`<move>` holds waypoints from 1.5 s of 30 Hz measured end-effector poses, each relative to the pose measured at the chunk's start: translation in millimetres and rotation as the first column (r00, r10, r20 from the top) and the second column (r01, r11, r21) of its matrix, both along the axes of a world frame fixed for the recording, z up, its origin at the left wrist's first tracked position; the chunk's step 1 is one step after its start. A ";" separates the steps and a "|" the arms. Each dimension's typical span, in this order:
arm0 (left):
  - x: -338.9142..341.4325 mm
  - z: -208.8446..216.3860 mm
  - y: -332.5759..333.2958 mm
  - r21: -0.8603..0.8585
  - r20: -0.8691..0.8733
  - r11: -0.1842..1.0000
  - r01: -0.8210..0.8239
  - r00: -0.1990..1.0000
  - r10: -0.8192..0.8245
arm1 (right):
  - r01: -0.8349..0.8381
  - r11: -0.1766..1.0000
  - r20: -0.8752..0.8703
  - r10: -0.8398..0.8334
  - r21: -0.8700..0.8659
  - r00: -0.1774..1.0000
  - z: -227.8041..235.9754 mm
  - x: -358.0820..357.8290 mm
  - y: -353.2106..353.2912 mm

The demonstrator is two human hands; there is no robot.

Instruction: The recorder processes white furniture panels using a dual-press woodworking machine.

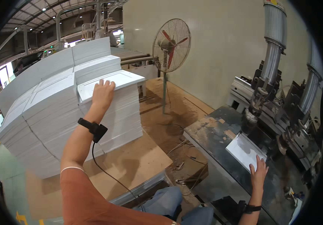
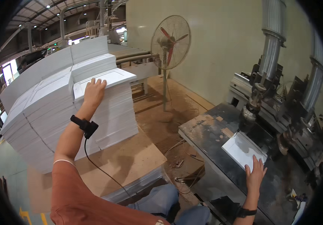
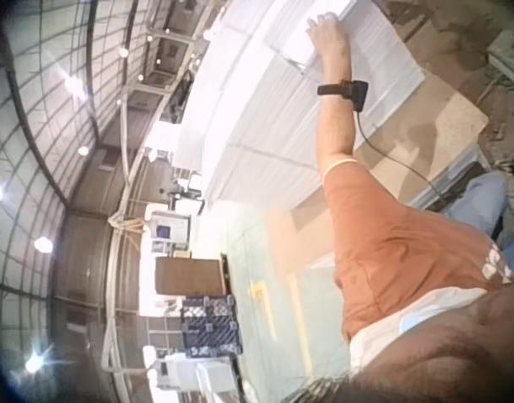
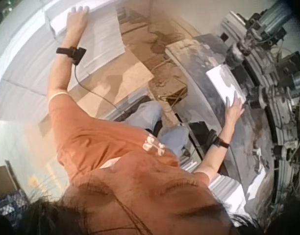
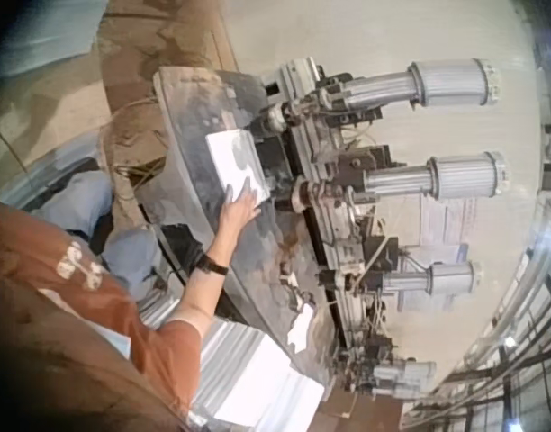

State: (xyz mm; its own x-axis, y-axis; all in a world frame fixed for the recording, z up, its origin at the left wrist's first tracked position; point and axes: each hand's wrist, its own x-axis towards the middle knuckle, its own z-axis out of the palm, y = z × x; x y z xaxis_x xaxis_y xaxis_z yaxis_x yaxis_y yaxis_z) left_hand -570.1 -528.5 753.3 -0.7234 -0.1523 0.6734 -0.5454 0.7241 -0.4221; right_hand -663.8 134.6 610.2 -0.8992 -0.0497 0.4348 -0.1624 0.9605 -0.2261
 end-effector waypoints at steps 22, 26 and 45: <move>-183.3 -150.6 429.0 0.439 -0.048 0.038 0.898 0.065 -0.997 | 0.759 0.588 -0.167 -0.748 0.281 0.642 9.3 419.1 121.0; -216.4 -234.0 519.0 0.625 -0.021 0.090 0.775 0.132 -0.991 | 0.570 0.767 -0.203 -0.532 0.295 0.822 48.0 324.8 63.1; 46.0 -84.9 228.3 0.159 0.307 0.225 0.961 0.169 -0.937 | 0.120 0.992 0.247 -0.126 0.042 0.961 -76.5 -45.7 51.7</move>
State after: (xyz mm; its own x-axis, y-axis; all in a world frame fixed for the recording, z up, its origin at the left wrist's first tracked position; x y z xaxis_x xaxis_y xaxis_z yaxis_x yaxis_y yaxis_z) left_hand -524.1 -300.3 668.4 -0.4150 0.8240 0.3858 0.6961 0.5606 -0.4485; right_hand -709.5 186.4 533.7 -0.9788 0.0595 0.1962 0.0155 0.9757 -0.2183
